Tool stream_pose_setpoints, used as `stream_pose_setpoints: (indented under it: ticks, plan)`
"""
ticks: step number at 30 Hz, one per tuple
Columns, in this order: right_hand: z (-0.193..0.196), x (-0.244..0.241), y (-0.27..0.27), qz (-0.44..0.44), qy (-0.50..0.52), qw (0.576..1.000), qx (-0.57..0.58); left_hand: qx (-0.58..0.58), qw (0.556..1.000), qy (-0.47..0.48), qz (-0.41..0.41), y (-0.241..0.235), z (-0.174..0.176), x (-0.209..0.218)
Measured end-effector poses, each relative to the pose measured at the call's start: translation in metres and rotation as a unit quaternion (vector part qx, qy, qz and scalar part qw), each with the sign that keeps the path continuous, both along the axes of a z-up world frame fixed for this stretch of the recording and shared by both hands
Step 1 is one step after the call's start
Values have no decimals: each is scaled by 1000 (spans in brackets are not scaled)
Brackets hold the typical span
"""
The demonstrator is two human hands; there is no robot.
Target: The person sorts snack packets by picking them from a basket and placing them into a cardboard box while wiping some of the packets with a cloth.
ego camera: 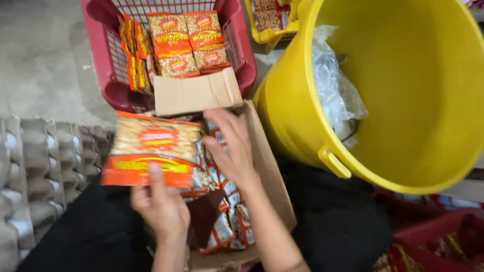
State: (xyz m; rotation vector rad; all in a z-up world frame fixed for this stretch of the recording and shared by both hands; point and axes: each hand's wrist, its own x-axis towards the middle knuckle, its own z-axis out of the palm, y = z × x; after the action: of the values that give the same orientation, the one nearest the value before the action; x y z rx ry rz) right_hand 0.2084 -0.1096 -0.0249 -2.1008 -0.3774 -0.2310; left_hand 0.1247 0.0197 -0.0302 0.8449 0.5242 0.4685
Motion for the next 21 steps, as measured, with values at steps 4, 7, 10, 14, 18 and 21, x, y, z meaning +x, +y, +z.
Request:
stream_pose_setpoints:
  ticks: [4, 7, 10, 14, 18, 21]
  plan:
    - [-100, 67, 11, -58, -62, 969, -231, 92, 994, -29, 57, 15, -1, 59]
    - [-163, 71, 18, -62, -6, 855, -515, 366, 929, 47, -19, 15, -7, 124]
    - [-134, 64, 8, -28, 36, 947, -317, 359, 917, -46, -169, 7, -30, 199]
    - [-145, 65, -1, -39, 1, 966, -256, 716, 614, 71, -325, -17, -78, 280]
    - [-131, 58, 1, -61, -35, 971, -230, 772, 430, 179, -432, -34, -192, 333]
    - [-127, 54, 1, -41, 18, 966, -254, 757, 419, 211, -455, -37, -238, 345]
